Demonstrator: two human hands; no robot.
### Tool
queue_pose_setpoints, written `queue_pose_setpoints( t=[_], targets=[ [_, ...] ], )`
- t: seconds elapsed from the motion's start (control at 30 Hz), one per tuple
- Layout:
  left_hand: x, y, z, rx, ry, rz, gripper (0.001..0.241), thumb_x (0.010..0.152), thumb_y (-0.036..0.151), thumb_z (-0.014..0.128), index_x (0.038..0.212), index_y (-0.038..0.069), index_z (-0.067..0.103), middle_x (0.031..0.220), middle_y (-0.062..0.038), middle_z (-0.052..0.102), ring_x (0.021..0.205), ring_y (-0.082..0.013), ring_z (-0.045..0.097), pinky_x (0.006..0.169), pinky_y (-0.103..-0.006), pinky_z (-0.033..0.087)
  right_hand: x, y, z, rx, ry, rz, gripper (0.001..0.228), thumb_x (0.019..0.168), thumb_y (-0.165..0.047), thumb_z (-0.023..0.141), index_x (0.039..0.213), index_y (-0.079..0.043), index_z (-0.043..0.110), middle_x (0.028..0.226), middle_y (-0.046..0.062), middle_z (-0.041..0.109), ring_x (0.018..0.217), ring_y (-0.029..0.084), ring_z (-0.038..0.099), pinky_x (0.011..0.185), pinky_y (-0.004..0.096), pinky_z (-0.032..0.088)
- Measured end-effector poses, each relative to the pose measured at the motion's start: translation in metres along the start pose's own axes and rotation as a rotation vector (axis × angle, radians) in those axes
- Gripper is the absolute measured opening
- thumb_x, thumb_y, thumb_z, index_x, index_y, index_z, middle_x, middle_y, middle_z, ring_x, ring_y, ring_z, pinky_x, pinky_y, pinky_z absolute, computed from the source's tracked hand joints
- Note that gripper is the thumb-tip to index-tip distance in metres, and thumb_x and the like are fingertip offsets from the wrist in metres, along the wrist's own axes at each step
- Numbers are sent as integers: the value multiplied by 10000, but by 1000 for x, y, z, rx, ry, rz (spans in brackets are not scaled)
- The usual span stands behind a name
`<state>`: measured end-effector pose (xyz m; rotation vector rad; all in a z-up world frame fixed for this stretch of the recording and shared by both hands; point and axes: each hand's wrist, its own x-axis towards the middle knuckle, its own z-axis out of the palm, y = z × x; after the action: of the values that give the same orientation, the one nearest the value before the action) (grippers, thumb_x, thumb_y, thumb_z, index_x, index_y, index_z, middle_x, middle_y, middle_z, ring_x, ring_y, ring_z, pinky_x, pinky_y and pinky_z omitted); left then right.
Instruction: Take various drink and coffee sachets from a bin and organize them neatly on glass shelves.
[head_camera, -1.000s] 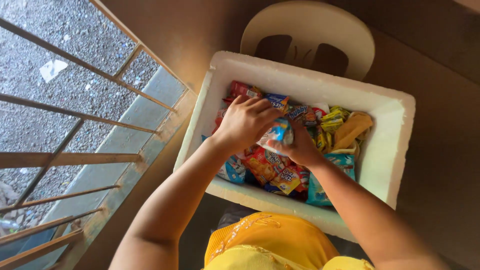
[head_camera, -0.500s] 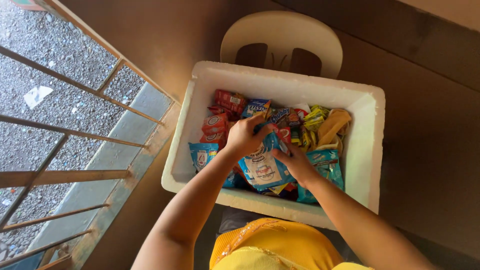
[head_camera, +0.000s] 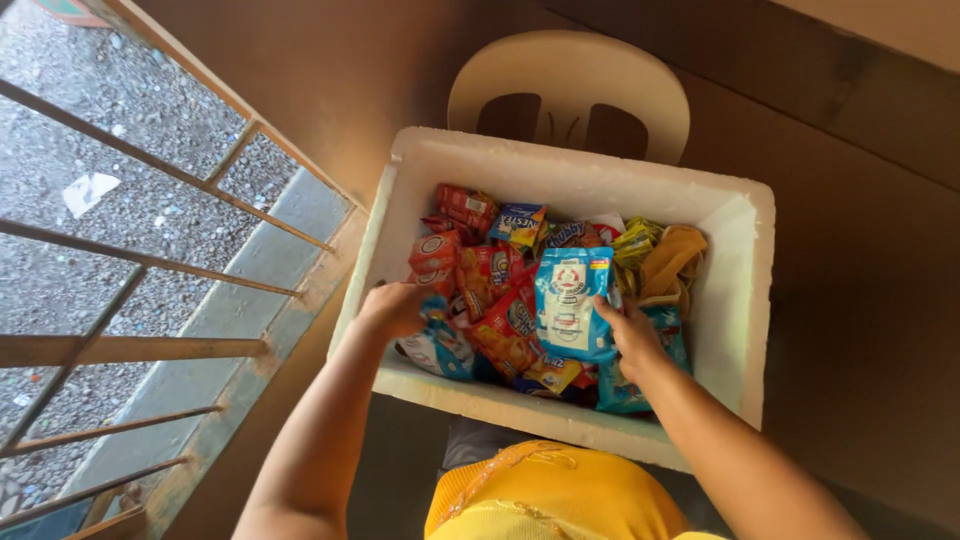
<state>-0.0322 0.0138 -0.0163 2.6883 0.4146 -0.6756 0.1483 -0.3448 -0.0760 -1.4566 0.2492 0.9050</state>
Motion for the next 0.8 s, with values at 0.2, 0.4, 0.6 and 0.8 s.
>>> queue_pose_setpoints(
  t=[0.2,0.4,0.6,0.8],
  targets=[
    [-32,83,-64,142,-34,225,430,751,358,804,1163,253,738,1078,-76,752,1045,-292,698,845,-455,533,-5,-25,14,-45,-88,-184,489,912,-348,738,1305,-67,661,1167,56,710,1003,185,628,836,373,465],
    [-23,137,-116,-128,149,557,435,753,388,801,1099,134,737,1023,-125,743,952,-358,698,792,-481,530,-13,-62,22,-194,-245,-390,496,992,-403,635,1319,-30,648,1188,83,733,1039,180,662,921,354,514],
    [33,170,-134,-331,358,580,425,844,401,760,1139,100,704,1010,-182,731,958,-395,701,818,-484,556,5,-75,10,203,-520,-176,557,951,-397,618,1389,-57,570,1271,108,692,1125,250,671,985,422,527],
    [45,210,-166,-224,360,439,419,836,441,751,1167,189,699,974,-150,744,924,-384,712,788,-506,563,-8,-74,-10,484,-557,69,648,924,-562,528,1356,-84,594,1275,151,708,1110,301,702,972,480,546]
  ],
)
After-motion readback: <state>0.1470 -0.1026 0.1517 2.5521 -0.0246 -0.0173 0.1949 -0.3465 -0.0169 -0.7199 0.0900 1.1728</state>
